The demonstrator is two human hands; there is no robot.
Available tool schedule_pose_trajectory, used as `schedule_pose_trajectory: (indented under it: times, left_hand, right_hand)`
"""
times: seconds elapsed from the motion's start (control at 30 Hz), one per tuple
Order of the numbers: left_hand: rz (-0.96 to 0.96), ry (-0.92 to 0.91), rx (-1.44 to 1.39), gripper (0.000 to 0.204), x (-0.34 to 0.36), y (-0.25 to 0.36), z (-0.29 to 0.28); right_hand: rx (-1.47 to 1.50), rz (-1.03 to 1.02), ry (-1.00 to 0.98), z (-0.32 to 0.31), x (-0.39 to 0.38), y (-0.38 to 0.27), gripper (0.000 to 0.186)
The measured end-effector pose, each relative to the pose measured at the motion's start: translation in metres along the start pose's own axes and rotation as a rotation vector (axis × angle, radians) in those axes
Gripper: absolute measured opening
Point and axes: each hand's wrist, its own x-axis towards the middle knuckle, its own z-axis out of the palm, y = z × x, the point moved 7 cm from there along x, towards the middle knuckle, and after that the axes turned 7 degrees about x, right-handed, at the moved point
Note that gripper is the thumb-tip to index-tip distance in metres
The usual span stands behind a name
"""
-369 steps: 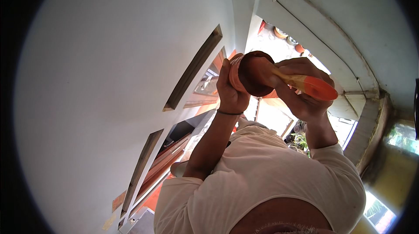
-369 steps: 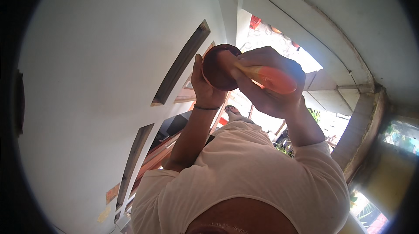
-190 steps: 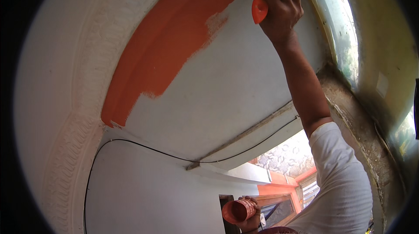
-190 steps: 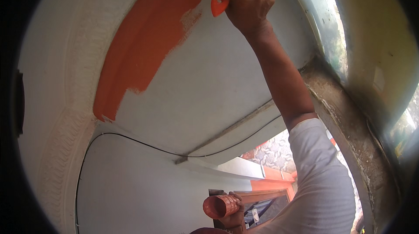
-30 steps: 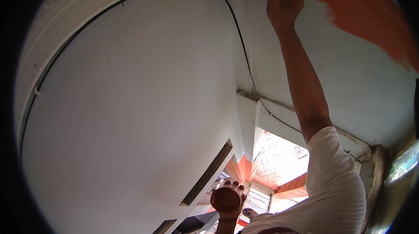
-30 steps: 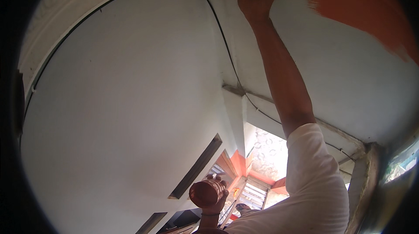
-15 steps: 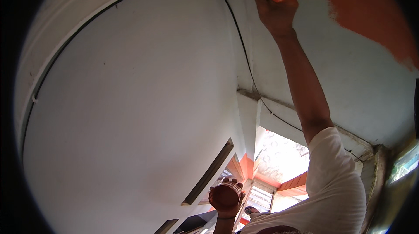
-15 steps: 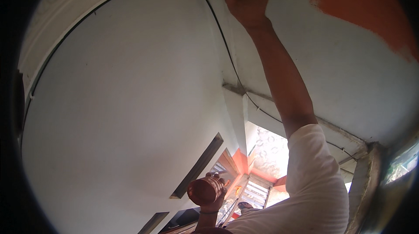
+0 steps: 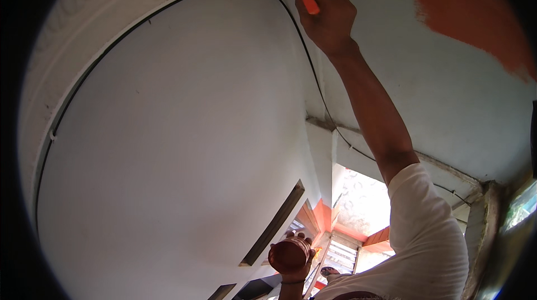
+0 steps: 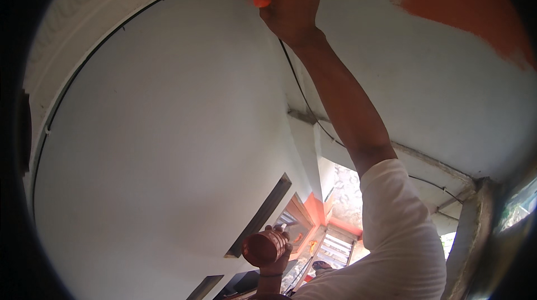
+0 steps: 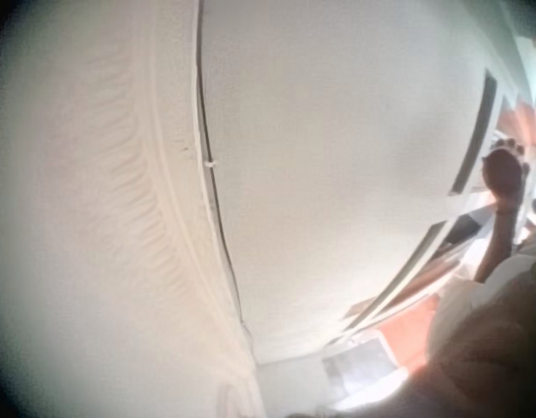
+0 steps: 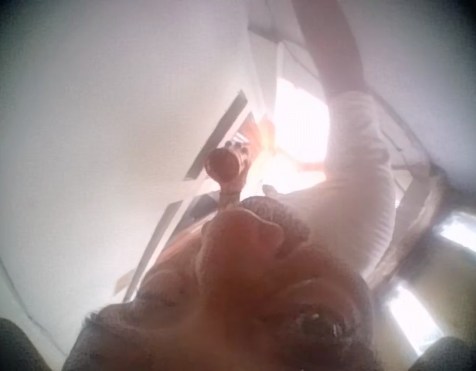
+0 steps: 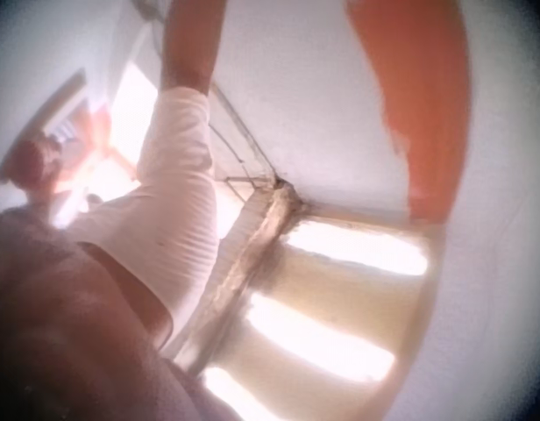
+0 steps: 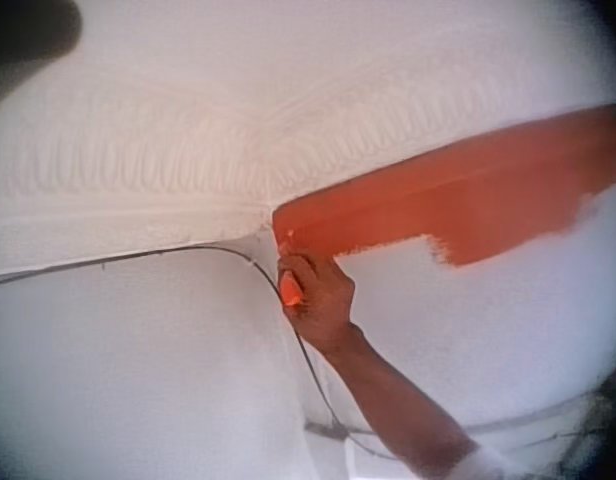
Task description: The person paints a white ceiling with orange paint using a brush and a small container. They repeatedly dip the brush into the container and apply paint in long strokes along the ceiling surface.
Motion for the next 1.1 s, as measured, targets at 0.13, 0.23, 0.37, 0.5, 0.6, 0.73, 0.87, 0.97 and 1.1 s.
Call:
schedule_pose_trajectory:
  times: [0.13,0.23,0.37,0.5,0.6,0.73,0.87,0.97,1.1]
  left_hand:
    - [0.004,0.014,0.034,0.072,0.001,-0.002,0.003]
    - [0.018,0.028,0.054,0.072,0.001,0.001,0.007]
    - [0.025,0.027,0.090,0.073,0.001,0.004,0.009]
    - [0.024,0.029,0.083,0.074,-0.001,0.007,0.004]
    - [0.032,0.017,0.060,0.074,-0.003,0.008,0.010]
    - [0.048,0.025,0.043,0.074,-0.010,0.011,0.006]
    - [0.058,0.032,0.056,0.073,-0.015,0.015,-0.001]
    - [0.038,0.035,0.057,0.072,-0.014,0.016,0.009]
    - [0.035,0.021,0.058,0.071,-0.015,0.018,0.015]
  right_hand:
    - [0.063,-0.023,0.077,-0.002,-0.001,0.012,0.017]
    - [0.039,0.031,0.019,0.003,-0.002,0.008,0.016]
    - [-0.053,-0.008,0.081,-0.005,0.001,0.012,0.010]
    - [-0.006,0.082,0.082,0.001,0.013,0.014,0.010]
    - [0.075,0.194,0.012,0.002,0.019,0.029,0.013]
    - [0.448,0.277,0.182,-0.022,0.014,0.038,0.013]
    - [0.653,0.402,0.318,-0.049,-0.016,0.039,0.014]
    - [0.594,0.469,0.280,-0.046,-0.039,0.050,0.014]
    - [0.629,0.425,0.310,-0.034,-0.029,0.063,0.014]
